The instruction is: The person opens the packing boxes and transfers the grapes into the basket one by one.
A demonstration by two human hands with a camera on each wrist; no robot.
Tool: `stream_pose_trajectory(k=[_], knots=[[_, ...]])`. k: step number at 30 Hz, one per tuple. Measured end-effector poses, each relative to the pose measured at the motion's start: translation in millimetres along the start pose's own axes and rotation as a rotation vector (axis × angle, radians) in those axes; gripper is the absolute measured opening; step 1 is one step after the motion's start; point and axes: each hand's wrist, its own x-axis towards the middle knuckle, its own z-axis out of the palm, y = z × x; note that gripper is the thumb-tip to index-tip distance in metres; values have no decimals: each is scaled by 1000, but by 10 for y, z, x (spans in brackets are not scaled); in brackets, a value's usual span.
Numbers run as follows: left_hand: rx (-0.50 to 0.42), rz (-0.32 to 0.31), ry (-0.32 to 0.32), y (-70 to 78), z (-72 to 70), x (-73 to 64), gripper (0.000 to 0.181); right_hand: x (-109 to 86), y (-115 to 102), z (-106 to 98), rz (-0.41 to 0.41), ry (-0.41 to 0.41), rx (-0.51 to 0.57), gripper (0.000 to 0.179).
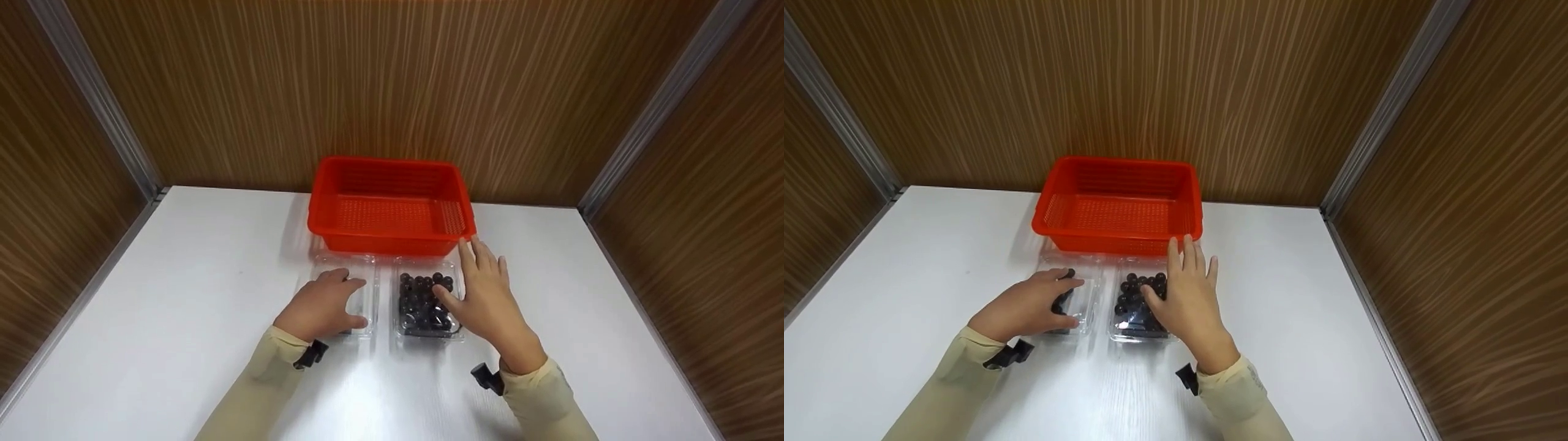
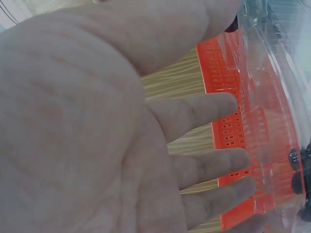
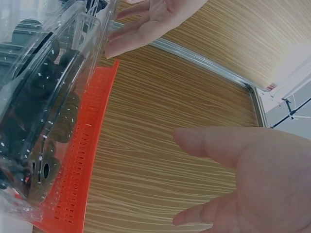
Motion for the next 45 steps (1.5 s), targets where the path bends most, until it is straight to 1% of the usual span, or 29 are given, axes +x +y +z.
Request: stream_pose_trajectory(k=[5, 8, 15, 19, 26, 33, 39, 45], knots=[[8, 39, 37, -12, 10, 2, 63, 0, 0, 1, -19, 14, -11, 92], [10, 39, 41, -20, 15, 8, 63, 4, 2, 0, -16, 16, -7, 93], [-2, -11, 29, -26, 17, 10, 66, 7, 10, -4, -8, 7, -10, 93], [-4, -21, 15, -27, 1, 9, 65, 7, 9, -5, -7, 6, -9, 93], [-4, -84, -10, -73, -24, 17, 68, -4, -9, -18, -5, 0, -3, 93], [-16, -99, -4, -139, -67, 11, 68, -10, -21, -28, 6, -6, -1, 93], [-34, -138, -23, -177, -97, 5, 70, -16, -27, -28, 2, -8, 4, 94], [-21, -141, -11, -230, -133, -9, 68, -5, -27, -25, 1, -14, 24, 95]])
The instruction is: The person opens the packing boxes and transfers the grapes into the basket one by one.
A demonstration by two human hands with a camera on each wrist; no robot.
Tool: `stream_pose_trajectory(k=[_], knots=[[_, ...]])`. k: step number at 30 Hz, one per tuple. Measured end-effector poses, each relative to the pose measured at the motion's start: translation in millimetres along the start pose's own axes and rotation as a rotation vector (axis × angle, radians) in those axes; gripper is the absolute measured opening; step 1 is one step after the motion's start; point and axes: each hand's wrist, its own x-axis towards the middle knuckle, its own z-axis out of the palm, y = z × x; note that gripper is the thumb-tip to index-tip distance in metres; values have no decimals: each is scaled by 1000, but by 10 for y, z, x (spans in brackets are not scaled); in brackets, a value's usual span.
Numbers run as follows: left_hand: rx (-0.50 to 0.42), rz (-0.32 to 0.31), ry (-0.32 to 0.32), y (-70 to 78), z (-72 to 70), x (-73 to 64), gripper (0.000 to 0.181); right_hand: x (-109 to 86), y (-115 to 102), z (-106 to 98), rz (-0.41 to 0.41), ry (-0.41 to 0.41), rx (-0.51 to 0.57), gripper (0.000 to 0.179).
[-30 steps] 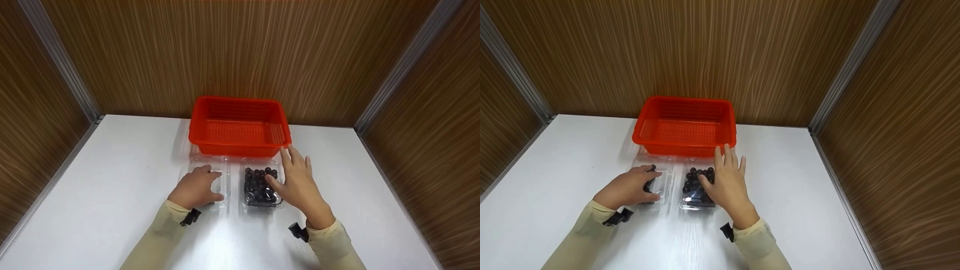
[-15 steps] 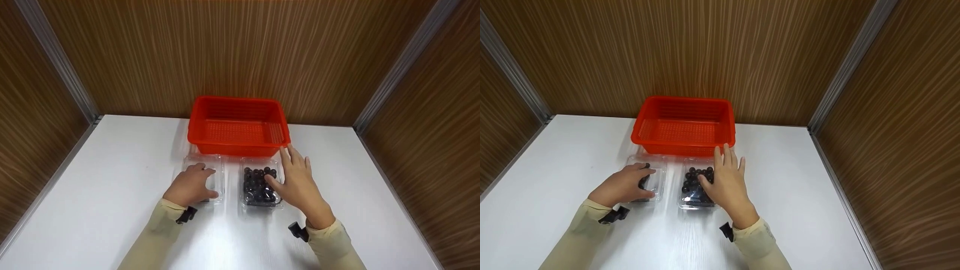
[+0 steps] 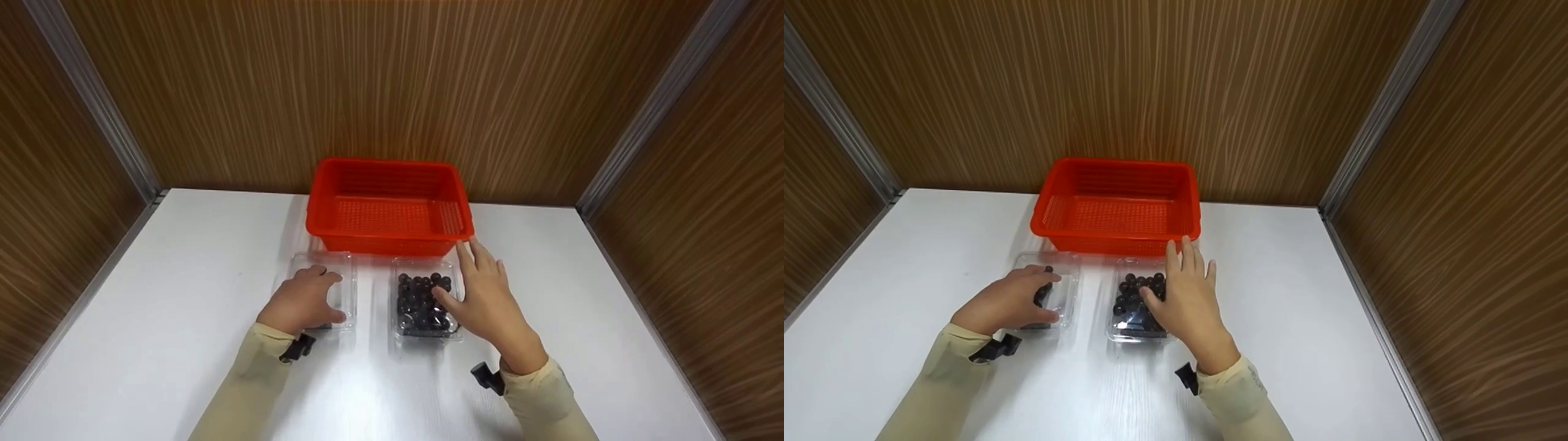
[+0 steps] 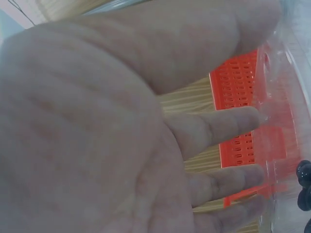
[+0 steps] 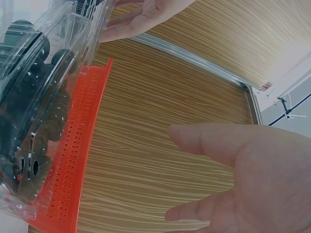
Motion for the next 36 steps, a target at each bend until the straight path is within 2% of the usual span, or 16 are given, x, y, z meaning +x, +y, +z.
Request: stream_pose_trajectory(k=[6, 15, 19, 22, 25, 29, 32, 36], knots=[[10, -19, 1, -66, -60, -26, 66, 5, 9, 4, 1, -31, 38, 98], [31, -55, -12, -132, -139, -64, 65, 13, -5, -8, 8, -59, 35, 97], [51, -52, -19, -138, -152, -81, 63, -2, -24, -33, 11, -70, 42, 96], [62, -34, 1, -122, -156, -91, 60, -21, -35, -46, 7, -84, 8, 91], [45, -14, 48, -57, -139, -71, 64, -51, -25, -57, 29, -147, -69, 81], [21, 42, 112, 104, -42, -33, 77, -80, -11, -47, 71, -278, -152, 66], [41, 115, 94, 260, 68, -33, 81, -78, -12, -17, 74, -343, -171, 59], [72, 213, 58, 444, 192, -25, 80, -63, -12, 11, 52, -387, -187, 51]])
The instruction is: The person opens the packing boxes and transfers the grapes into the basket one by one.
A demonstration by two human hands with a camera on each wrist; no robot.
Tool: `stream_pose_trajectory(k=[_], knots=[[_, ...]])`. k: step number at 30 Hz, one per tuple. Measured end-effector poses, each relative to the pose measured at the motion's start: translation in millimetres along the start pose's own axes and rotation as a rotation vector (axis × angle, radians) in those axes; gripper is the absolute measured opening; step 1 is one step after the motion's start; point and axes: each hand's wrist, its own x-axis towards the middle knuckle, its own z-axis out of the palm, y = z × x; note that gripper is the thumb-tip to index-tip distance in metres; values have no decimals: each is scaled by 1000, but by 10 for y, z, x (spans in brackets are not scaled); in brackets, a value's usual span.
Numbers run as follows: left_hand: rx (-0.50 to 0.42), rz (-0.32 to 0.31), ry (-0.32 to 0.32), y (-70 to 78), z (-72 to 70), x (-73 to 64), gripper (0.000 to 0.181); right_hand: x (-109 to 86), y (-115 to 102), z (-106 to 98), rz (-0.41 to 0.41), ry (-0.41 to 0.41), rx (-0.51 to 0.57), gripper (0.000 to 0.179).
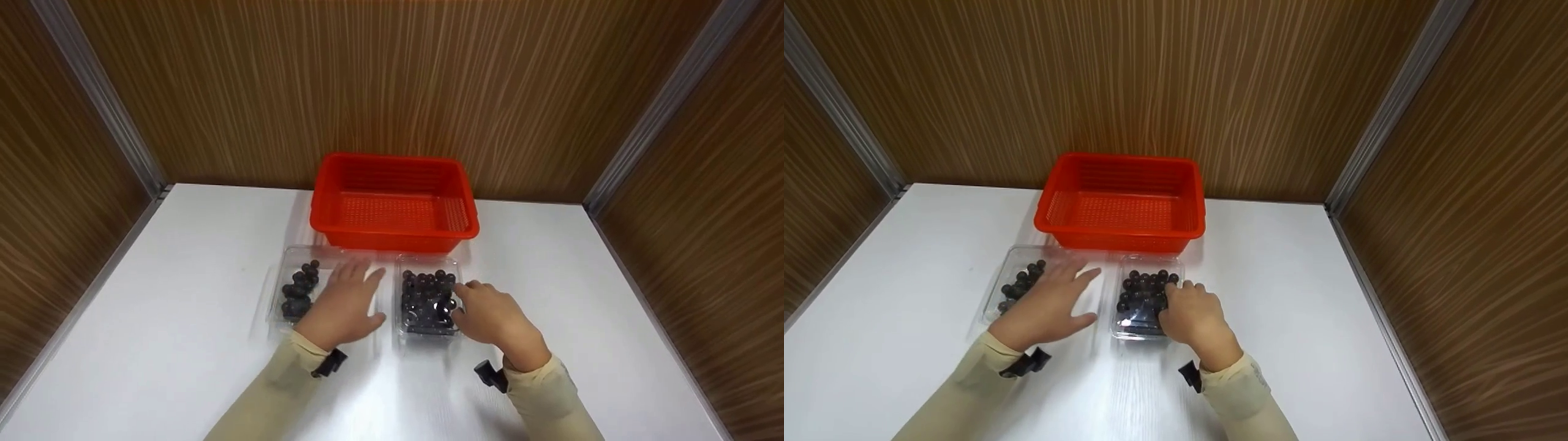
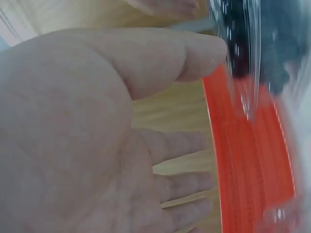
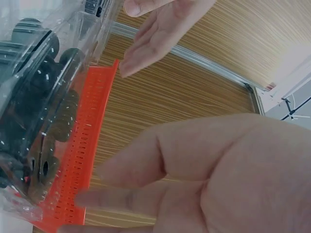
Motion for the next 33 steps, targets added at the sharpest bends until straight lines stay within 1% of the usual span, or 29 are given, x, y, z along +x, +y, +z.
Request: stream_pose_trajectory(k=[3, 6, 9, 11, 15, 18, 21, 27, 33], knots=[[14, 53, 20, 83, 68, 32, 77, 9, -5, 21, -11, -18, -1, 44], [2, 77, 29, 154, 124, 61, 77, 22, -12, 43, -17, -18, 1, 37], [-16, 89, 7, 249, 189, 105, 79, 28, -14, 72, -18, -3, -10, 34], [-9, 99, -12, 318, 231, 145, 78, 35, -11, 89, -23, 16, -23, 33], [56, 121, -41, 408, 306, 205, 74, 53, -17, 103, -27, 27, -32, 37], [80, 130, -54, 413, 337, 224, 72, 63, -36, 99, -28, 18, -21, 40], [69, 129, -60, 394, 345, 224, 70, 64, -41, 108, -37, 25, -13, 41], [57, 138, -45, 360, 323, 216, 68, 57, -55, 113, -56, 49, -9, 39], [58, 114, -46, 358, 316, 211, 68, 61, -75, 122, -63, 42, -1, 42]])
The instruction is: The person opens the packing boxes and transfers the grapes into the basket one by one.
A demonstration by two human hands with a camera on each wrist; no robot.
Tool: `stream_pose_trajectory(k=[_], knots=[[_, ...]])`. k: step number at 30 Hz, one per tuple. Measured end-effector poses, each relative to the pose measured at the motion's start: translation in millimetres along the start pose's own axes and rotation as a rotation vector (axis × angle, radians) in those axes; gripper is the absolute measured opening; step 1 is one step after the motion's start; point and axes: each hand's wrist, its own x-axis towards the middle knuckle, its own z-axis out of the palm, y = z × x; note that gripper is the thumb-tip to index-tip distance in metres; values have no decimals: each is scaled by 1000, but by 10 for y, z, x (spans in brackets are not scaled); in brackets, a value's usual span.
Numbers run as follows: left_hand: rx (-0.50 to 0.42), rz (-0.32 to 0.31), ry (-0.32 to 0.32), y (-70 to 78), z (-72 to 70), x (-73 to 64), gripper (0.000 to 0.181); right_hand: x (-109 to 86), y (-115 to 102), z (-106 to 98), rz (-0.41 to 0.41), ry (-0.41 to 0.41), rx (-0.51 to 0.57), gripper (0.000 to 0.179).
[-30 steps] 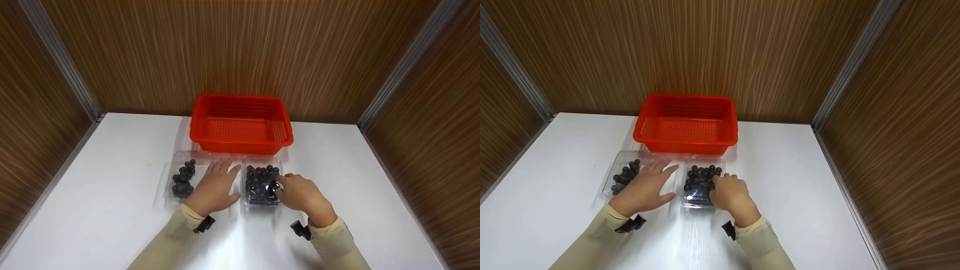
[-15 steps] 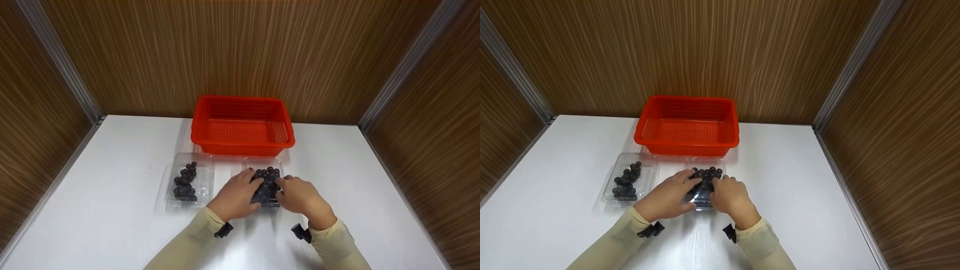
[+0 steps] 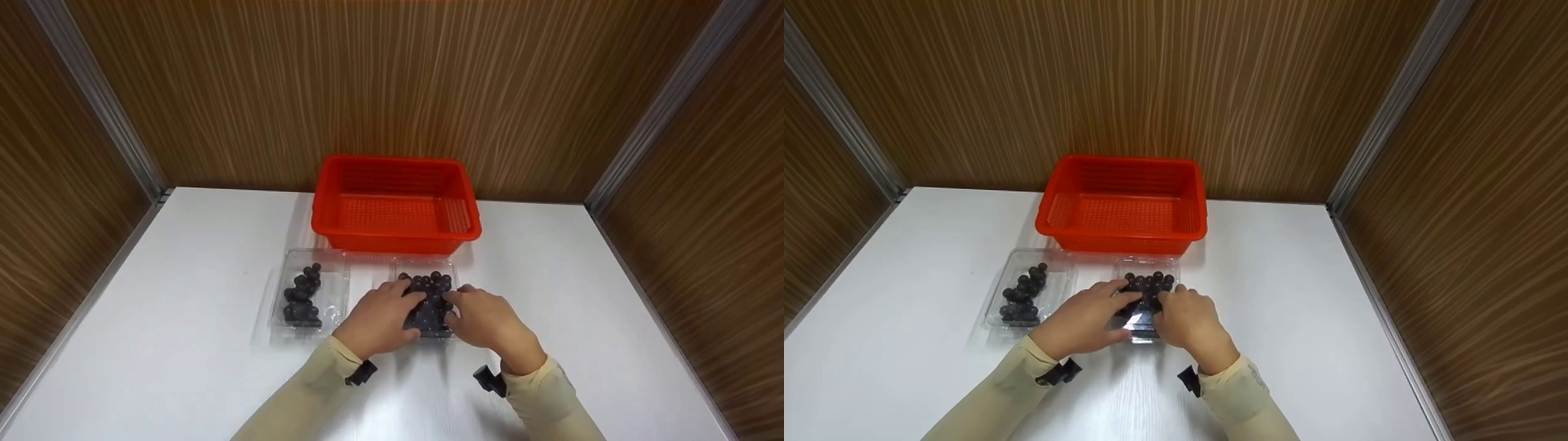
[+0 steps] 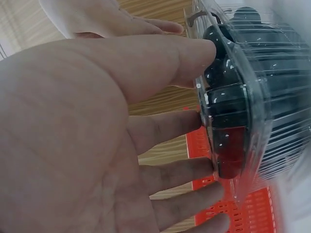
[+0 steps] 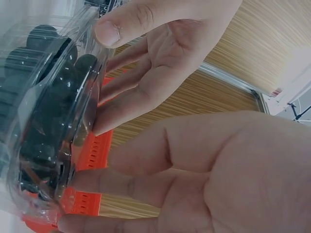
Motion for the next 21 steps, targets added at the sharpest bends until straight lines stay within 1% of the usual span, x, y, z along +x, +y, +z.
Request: stream_pose_trajectory(k=[5, 9, 16, 21], knots=[[-3, 13, 23, -28, -17, -31, 70, 2, -23, 22, 5, -14, 6, 45], [17, 20, 43, -58, -30, -67, 70, -1, -50, 43, -5, -37, 23, 51], [-2, -5, 23, -95, -77, -103, 70, -3, -87, 77, -12, -73, 52, 62], [-25, -1, 35, -117, -114, -105, 69, -6, -76, 71, -30, -97, 86, 71]])
